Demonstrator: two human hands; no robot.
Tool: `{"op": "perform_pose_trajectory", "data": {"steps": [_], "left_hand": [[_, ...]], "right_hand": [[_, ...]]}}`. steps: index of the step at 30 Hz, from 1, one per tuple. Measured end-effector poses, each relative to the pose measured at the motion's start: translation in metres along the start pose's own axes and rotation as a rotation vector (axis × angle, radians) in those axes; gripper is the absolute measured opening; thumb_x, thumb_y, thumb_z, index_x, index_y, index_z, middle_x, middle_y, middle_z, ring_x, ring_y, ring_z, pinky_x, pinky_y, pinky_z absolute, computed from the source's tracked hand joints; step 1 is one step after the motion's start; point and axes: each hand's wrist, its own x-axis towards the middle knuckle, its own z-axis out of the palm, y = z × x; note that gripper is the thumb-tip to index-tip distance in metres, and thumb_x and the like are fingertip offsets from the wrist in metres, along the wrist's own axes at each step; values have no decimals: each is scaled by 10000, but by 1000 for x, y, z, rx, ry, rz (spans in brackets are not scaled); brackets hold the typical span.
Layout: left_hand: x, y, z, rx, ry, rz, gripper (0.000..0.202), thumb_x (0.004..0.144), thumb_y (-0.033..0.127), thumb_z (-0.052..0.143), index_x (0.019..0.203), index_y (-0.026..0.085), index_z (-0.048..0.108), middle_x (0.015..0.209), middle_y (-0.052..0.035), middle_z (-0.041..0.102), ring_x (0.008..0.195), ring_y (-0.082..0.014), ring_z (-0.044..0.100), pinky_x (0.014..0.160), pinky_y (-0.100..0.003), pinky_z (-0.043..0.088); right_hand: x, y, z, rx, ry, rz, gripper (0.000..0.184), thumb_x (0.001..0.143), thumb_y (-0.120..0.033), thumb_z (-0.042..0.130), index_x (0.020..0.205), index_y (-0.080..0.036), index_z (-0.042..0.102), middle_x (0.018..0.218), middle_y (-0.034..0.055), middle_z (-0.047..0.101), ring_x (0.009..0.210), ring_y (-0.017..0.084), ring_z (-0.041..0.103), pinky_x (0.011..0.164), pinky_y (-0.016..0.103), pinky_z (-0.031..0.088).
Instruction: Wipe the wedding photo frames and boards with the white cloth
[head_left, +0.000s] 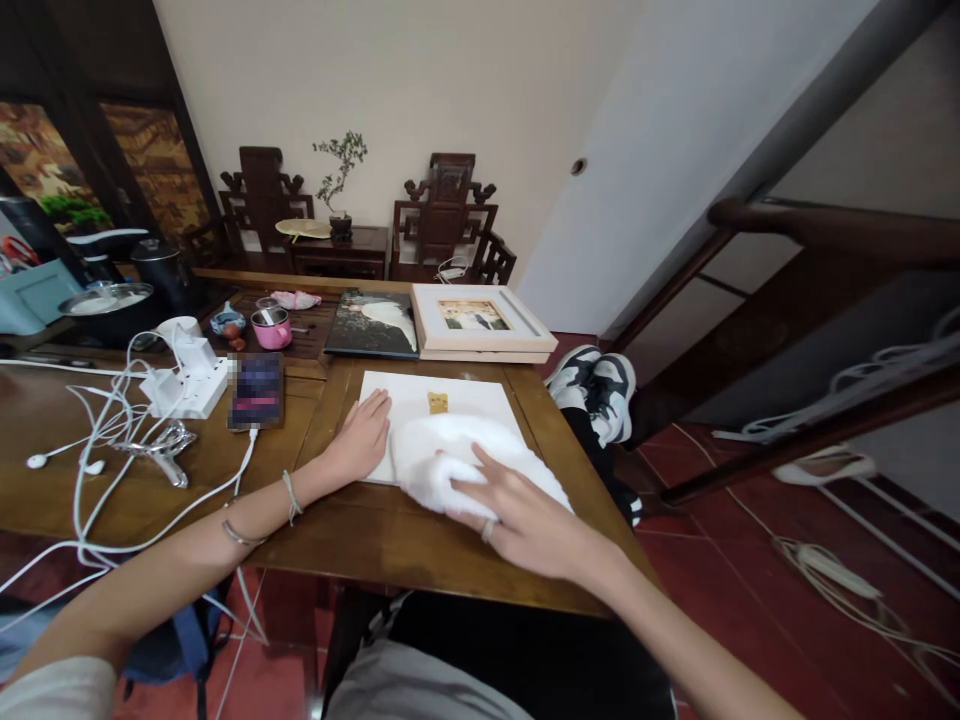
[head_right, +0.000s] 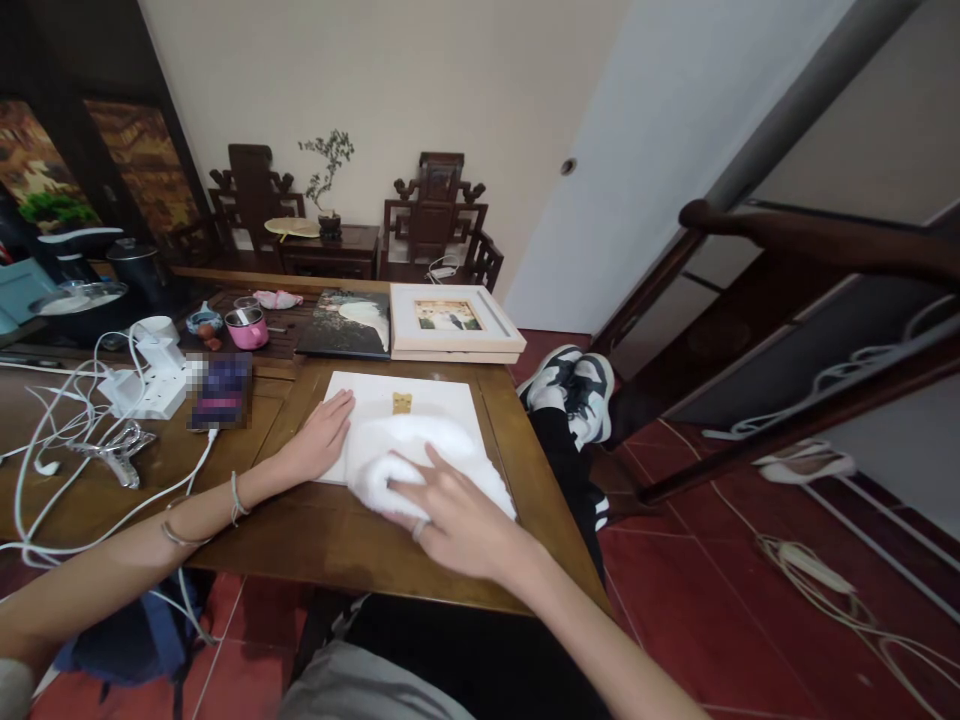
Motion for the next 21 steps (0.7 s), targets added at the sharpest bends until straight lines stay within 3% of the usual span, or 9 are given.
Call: {"op": "perform_pose_trajectory", "data": {"steps": [6,10,15,18,21], "left_hand": [[0,1,-4,-17,-41,-19,492,962,220,240,1405,48,370,1523,-179,328,1440,-250,250,1171,-481,229],[1,2,-4,-34,-37,-21,494,959,211,240,1410,53,364,1521,-179,333,1441,-250,248,1173,-490,218],[1,1,-4,-52,-34,-9,495,947,188,248,1413,62,356,1524,-180,326,1440,-253,249,1172,-494,219],[0,-1,-3,-40,-35,0,500,926,166,279,1405,53,367,1518,-190,333,1437,-259,257,1169,-493,228],[0,-2,-2,-30,-26,6,494,934,175,271,1400,51,375,1514,-189,341,1436,-254,258,1170,-485,230]], "right_hand": [[75,56,5,-165,137,97,376,968,-253,380,1260,-116,574,1406,180,504,1381,301,344,1127,555,207],[101,61,10,-212,160,124,381,951,-219,389,1263,-108,579,1347,205,551,1386,320,321,1096,583,218],[65,28,12,-174,128,-17,338,932,-208,418,1177,-114,629,1297,205,577,1360,306,363,1135,546,186],[28,2,6,-99,81,-70,289,910,-179,439,1103,-143,652,1323,188,550,1297,291,452,1129,495,259],[6,-10,0,-39,51,-63,277,926,-205,425,1058,-170,666,1239,151,614,1194,276,553,1091,445,341]]}}
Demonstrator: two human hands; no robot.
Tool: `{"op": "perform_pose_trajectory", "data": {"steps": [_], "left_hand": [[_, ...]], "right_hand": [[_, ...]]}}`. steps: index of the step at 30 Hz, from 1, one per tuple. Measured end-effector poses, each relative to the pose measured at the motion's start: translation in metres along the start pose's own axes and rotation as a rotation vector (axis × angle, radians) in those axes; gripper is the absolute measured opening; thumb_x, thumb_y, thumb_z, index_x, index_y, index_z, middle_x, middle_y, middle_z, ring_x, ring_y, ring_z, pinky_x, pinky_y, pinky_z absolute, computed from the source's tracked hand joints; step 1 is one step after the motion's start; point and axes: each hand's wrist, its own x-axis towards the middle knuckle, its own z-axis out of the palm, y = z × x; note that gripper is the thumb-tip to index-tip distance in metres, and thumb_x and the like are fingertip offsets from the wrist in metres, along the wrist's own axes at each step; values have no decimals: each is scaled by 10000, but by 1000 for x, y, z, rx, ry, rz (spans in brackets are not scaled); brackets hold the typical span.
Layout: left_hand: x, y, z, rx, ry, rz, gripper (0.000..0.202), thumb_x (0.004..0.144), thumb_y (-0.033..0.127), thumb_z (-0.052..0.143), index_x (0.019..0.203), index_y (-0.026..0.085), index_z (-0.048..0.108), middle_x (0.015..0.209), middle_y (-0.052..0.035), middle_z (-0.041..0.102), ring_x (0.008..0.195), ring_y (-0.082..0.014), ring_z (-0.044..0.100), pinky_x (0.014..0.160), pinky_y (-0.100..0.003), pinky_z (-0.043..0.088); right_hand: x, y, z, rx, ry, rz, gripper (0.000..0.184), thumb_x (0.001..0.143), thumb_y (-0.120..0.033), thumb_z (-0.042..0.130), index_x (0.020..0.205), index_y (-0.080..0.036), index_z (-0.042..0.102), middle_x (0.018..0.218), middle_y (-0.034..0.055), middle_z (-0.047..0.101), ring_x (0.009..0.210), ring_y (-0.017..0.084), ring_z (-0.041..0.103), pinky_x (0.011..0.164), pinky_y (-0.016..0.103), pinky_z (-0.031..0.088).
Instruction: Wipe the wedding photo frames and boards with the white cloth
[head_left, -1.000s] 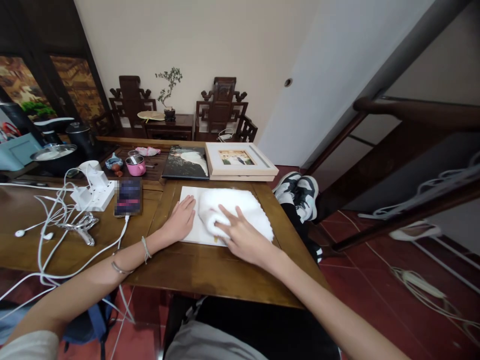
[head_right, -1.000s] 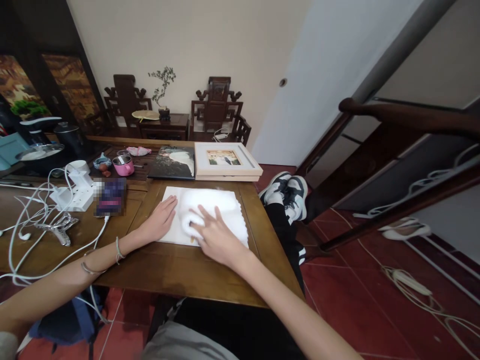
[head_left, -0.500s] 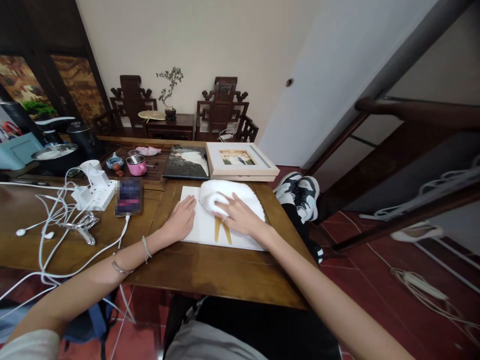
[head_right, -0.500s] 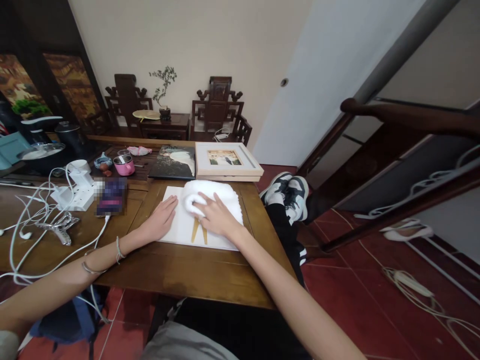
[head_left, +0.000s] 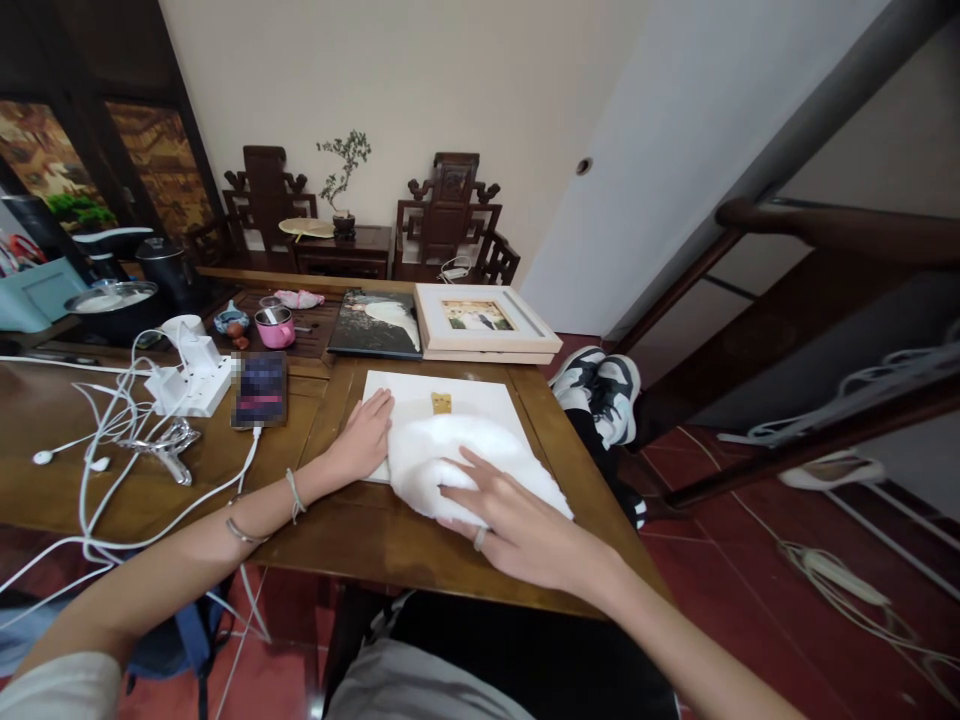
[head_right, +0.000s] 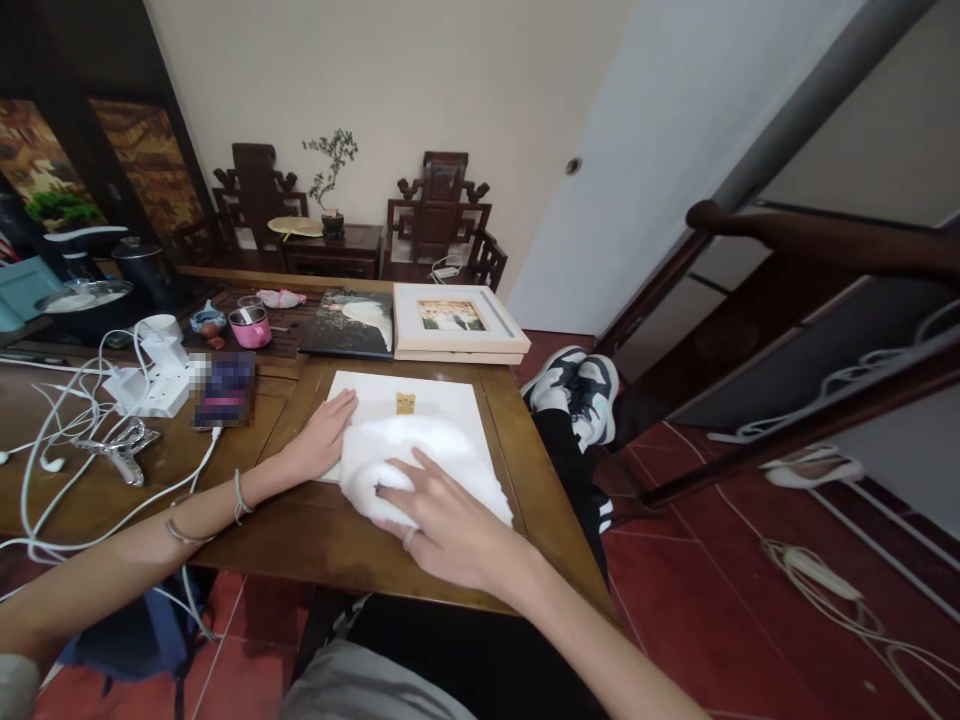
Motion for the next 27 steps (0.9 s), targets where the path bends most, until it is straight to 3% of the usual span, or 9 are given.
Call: {"op": "perform_pose_trajectory", "data": {"steps": [4,9,13,18,22,25,27], "left_hand": [[1,1,0,7,-14,-5,494,946,183,250,1403,41,372,1518,-188,334,1438,-252,254,1176,-475,220],[1,4,-3,-11,-11,-34,493,963,214,243,1407,41,369,1523,-184,325,1439,-251,254,1175,-478,225],[1,5,-4,-33,-8,-31,482,955,198,260,1404,66,377,1522,-177,333,1442,-242,247,1175,-477,226],[0,2,-2,-37,-11,-10,486,943,175,266,1409,85,370,1521,-170,337,1439,-248,253,1169,-497,231],[-1,1,-1,-20,-19,-7,502,921,172,307,1406,61,373,1521,-190,326,1440,-266,247,1168,-504,226],[0,0,0,-13,-1,-2,497,925,168,294,1402,63,380,1515,-186,341,1440,-261,248,1166,-505,234],[0,0,2,-6,18,3,492,924,161,290,1399,76,388,1508,-183,356,1434,-256,267,1162,-505,244]], "right_hand": [[15,21,2,-8,35,56,338,964,-279,372,1123,-178,653,1146,125,673,1191,273,560,1091,435,333],[68,63,11,-76,106,236,378,982,-313,346,1224,-175,602,1301,114,607,1255,275,507,1089,451,317],[88,65,20,-116,155,265,375,971,-256,356,1242,-134,585,1377,159,535,1339,290,402,1128,514,205],[55,29,22,-123,106,120,334,944,-224,392,1155,-142,637,1265,171,610,1393,300,306,1133,565,170],[10,-1,7,-14,22,11,299,944,-240,405,1070,-181,670,1297,138,592,1307,261,448,1156,477,213],[-2,-1,-2,40,-7,31,317,956,-308,411,1121,-205,661,1250,113,630,1205,258,550,1127,433,293],[6,12,-2,33,1,62,334,962,-317,395,1150,-213,651,1206,105,656,1193,261,559,1117,437,304]]}}
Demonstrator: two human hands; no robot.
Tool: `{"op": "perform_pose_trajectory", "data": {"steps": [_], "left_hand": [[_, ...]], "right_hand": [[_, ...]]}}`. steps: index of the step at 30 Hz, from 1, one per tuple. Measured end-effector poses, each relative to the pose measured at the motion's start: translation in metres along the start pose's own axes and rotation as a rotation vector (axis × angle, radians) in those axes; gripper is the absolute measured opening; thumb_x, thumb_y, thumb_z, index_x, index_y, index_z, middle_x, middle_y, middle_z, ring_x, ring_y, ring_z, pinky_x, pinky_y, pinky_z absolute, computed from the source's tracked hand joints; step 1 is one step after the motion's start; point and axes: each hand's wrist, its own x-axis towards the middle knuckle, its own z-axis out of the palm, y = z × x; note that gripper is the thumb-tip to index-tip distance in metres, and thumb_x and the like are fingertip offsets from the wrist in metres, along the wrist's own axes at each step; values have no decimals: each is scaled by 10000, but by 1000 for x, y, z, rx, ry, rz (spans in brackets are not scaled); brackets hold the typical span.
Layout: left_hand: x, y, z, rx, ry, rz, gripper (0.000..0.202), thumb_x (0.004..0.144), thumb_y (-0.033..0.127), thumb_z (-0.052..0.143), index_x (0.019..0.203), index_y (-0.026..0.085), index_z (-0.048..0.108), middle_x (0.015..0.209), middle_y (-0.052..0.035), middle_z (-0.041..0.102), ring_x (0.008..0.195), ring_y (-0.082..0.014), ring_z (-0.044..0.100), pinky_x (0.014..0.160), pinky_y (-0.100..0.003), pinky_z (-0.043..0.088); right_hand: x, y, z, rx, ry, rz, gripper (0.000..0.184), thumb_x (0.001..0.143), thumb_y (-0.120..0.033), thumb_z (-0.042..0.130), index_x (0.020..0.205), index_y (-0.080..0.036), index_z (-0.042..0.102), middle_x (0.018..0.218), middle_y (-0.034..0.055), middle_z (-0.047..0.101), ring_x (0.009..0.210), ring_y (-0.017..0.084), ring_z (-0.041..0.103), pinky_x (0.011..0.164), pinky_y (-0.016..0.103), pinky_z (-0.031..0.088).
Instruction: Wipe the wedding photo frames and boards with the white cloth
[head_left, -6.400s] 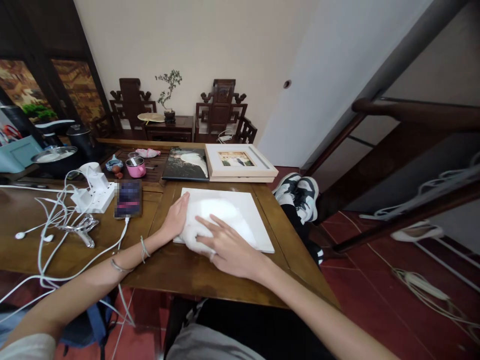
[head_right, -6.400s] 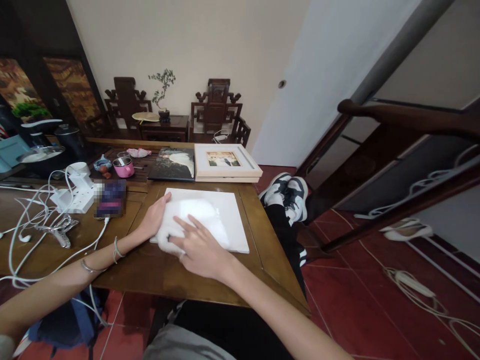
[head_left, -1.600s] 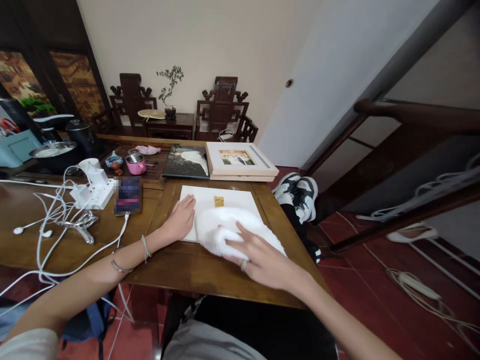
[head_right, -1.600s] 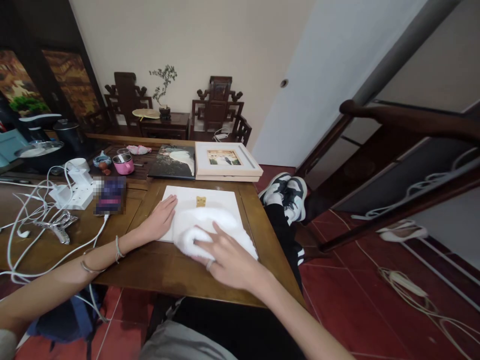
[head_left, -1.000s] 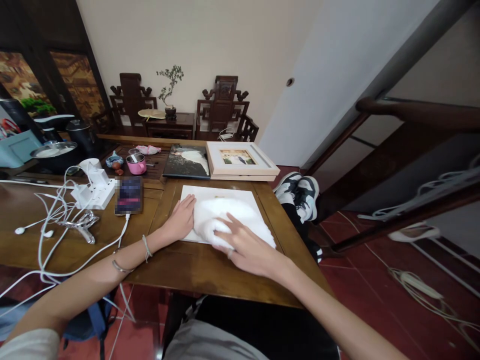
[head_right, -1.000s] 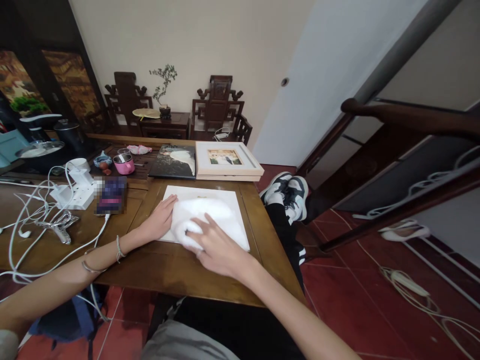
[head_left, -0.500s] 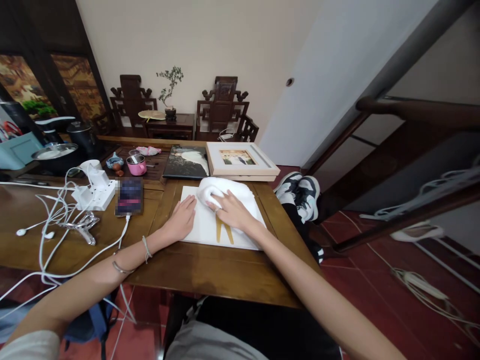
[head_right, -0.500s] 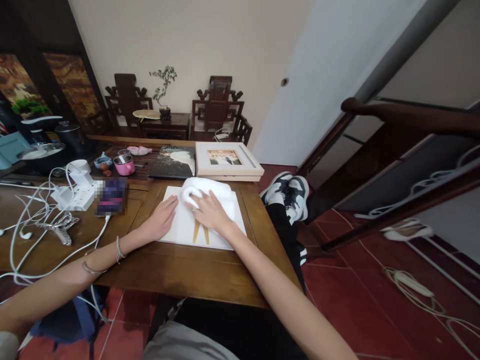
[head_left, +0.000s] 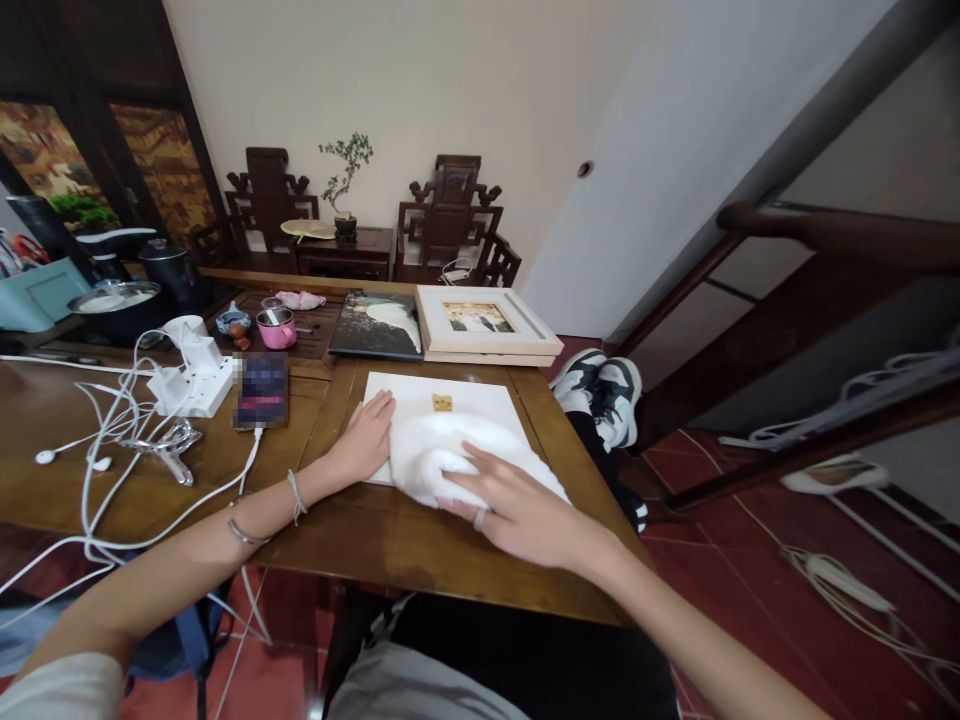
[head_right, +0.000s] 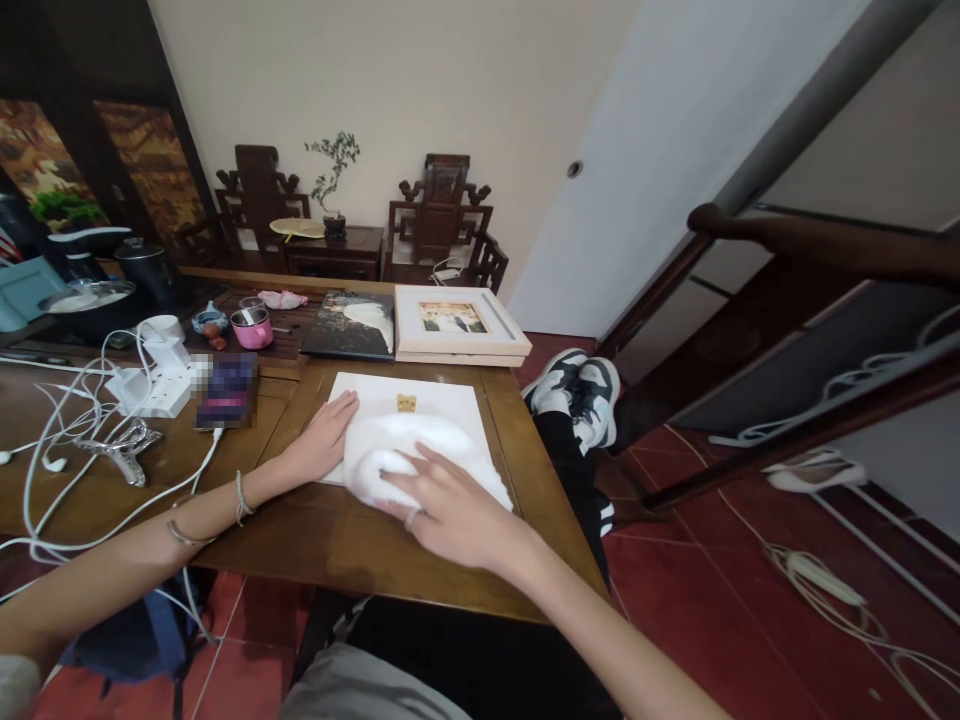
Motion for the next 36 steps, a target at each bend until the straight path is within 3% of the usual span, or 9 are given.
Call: {"op": "perform_pose_trajectory", "data": {"steps": [5,10,15,18,21,24,29,33,36], "left_hand": [[0,0,2,-30,25,-10,477,950,202,272,1391,81,406,1511,-177,354,1432,-247,274,1163,-491,247],[5,1,-6,-285,152,-124,485,963,291,271,1361,94,465,1471,-131,435,1382,-207,381,1171,-411,263],[8,0,-15,-502,254,-266,498,966,325,266,1333,86,503,1438,-114,477,1346,-210,437,1158,-394,293],[7,3,-15,-468,228,-277,505,982,345,239,1321,97,518,1437,-122,475,1351,-218,431,1158,-410,289],[5,7,-11,-316,152,-176,514,996,348,212,1321,81,507,1468,-152,426,1400,-226,347,1169,-436,259],[3,9,-7,-158,77,-62,475,997,326,235,1321,83,484,1484,-173,400,1430,-249,277,1161,-496,249],[2,6,-5,-77,50,-24,457,989,291,251,1332,67,456,1470,-208,406,1421,-279,296,1147,-525,272],[3,7,-8,-85,81,1,443,981,276,276,1331,76,461,1459,-200,421,1401,-288,334,1146,-526,277],[4,8,-9,-84,114,23,426,973,265,292,1299,74,490,1396,-207,479,1349,-292,407,1137,-509,305]], "right_hand": [[57,39,13,-97,75,123,379,972,-273,349,1238,-145,586,1352,145,554,1387,285,323,1121,527,231],[91,31,25,-151,92,187,381,941,-247,393,1252,-120,571,1341,191,558,1429,319,212,1077,648,180],[67,-2,18,-41,21,-92,311,901,-170,438,1138,-149,638,1257,144,631,1416,262,275,1145,572,125],[38,-10,6,56,-36,-214,282,926,-170,420,1047,-205,671,1142,68,697,1269,220,500,1174,456,156],[19,2,-5,89,-97,-85,289,939,-261,442,1110,-236,674,1141,46,707,1210,255,556,1117,433,303],[21,28,-9,52,-82,138,408,935,-361,442,1280,-209,598,1333,88,595,1341,332,404,1048,482,374],[74,57,-7,109,74,310,395,978,-373,359,1219,-213,629,1330,84,598,1271,318,486,1055,468,345],[135,48,-9,157,126,315,438,1009,-395,302,1166,-154,632,1279,133,618,1194,304,540,1006,421,398],[165,36,-11,194,126,294,335,973,-384,463,1172,-155,605,1232,108,612,1090,265,589,928,437,476]]}}
